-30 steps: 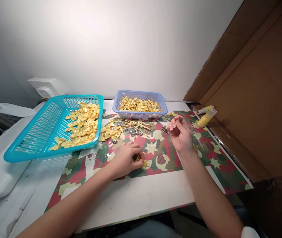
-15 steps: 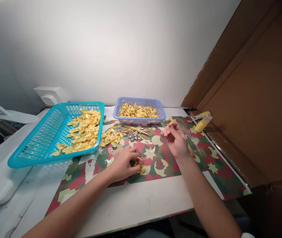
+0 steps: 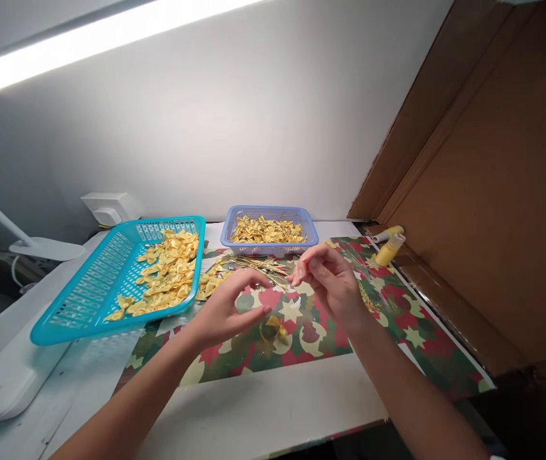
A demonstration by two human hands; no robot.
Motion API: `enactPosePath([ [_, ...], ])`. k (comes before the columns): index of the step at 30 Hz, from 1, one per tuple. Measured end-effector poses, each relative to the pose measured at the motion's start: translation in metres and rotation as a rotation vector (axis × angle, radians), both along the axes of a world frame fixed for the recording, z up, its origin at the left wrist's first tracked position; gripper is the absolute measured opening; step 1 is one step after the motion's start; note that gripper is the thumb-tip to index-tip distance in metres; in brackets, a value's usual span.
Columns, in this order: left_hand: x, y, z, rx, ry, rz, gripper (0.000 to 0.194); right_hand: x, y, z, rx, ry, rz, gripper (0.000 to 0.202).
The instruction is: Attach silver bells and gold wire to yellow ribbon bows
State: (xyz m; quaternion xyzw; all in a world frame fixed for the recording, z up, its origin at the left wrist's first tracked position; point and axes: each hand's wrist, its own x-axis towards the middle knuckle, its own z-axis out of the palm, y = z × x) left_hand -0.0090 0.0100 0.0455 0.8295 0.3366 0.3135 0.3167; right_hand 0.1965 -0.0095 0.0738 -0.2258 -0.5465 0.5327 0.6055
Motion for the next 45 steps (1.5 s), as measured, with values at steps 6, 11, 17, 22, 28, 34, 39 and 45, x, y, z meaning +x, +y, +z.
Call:
enactPosePath([
  [6,0.019,-0.013,0.015,-0.196,-0.197,-0.100,0.024,-0.013,-0.006,0.024,0.168,-0.251,0.054,0.012],
  [11,0.029,-0.004,-0.016,-0.608,-0.704,0.042,0.040,-0.016,0.015,-0.024,0.057,-0.295,-0.108,0.010],
  [17,0.019,0.009,-0.042,-0.687,-0.761,0.273,0.031,-0.024,0.010,-0.062,0.035,-0.494,-0.057,0.013],
  [22,0.018,0.001,-0.052,-0.549,-0.339,0.056,0.030,-0.032,0.007,-0.060,0.114,-0.529,-0.249,0.013],
  [28,0.024,-0.002,-0.057,-0.662,-0.528,0.041,0.034,-0.026,0.025,-0.082,-0.130,-0.479,-0.269,0.021],
  [34,0.022,0.001,-0.056,-0.691,-0.651,0.118,0.030,-0.019,0.023,-0.081,-0.030,-0.548,-0.114,0.009],
  [39,0.022,0.000,-0.055,-0.575,-0.496,0.166,0.032,-0.017,0.019,-0.075,0.139,-0.745,-0.208,0.005],
  [45,0.021,0.001,-0.054,-0.565,-0.494,0.232,0.035,-0.016,0.016,-0.075,0.191,-0.846,-0.309,0.013],
])
